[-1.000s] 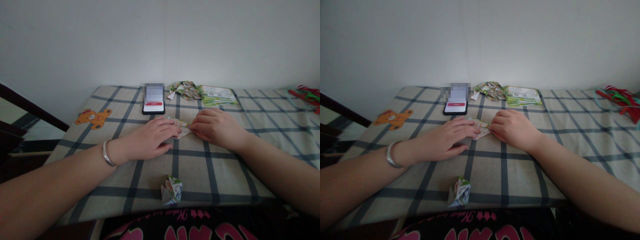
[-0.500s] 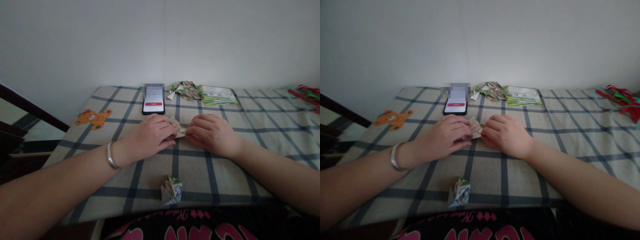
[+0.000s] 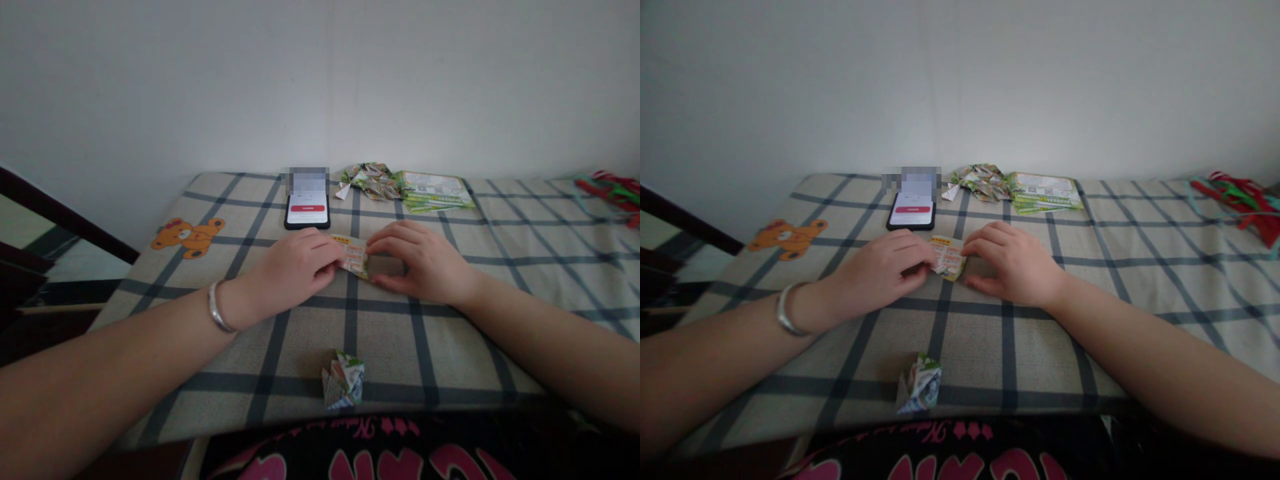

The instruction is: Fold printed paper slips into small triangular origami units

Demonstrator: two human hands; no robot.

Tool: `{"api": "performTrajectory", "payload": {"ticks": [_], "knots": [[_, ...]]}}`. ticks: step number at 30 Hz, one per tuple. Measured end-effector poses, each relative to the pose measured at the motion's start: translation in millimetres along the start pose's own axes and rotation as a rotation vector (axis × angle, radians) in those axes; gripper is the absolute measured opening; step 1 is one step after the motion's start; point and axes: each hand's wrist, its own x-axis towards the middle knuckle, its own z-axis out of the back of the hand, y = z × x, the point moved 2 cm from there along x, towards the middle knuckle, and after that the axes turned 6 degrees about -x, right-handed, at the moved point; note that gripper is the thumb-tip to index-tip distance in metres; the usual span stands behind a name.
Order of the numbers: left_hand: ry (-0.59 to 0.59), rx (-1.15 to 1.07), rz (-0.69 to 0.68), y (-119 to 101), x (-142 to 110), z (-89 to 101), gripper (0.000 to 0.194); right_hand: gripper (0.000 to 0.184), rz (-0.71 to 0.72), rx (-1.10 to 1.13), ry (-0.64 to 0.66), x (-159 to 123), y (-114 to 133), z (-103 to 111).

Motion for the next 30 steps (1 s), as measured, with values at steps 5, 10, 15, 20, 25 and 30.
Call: {"api": "performTrajectory", "payload": {"ticks": [5,10,15,20,25,30], "knots": [[-0.021,-0.154,0.053,1.9,-0.8,3.3,0.017,0.031,0.007,-0.028,0.002,-0.6,-3.0,-1.4],[0.016,-0.217,0.115,4.3,-2.1,3.1,0.017,0.026,0.042,-0.041,-0.010,-1.8,-3.9,1.1],[0.038,-0.228,0.066,1.5,-0.7,4.4,0.018,0.016,0.070,-0.008,-0.034,-2.8,-2.0,3.6],[-0.015,-0.176,-0.030,-4.9,-0.4,10.9,0.010,0.013,-0.018,-0.012,-0.075,-4.3,0.4,5.7],[-0.120,-0.123,-0.011,-5.8,-1.8,14.2,0.006,0.010,-0.100,0.010,-0.085,-2.6,4.2,9.0],[-0.215,-0.181,0.113,-2.4,-3.9,13.7,0.010,0.009,-0.188,0.117,-0.120,-1.8,2.8,7.9]]}}
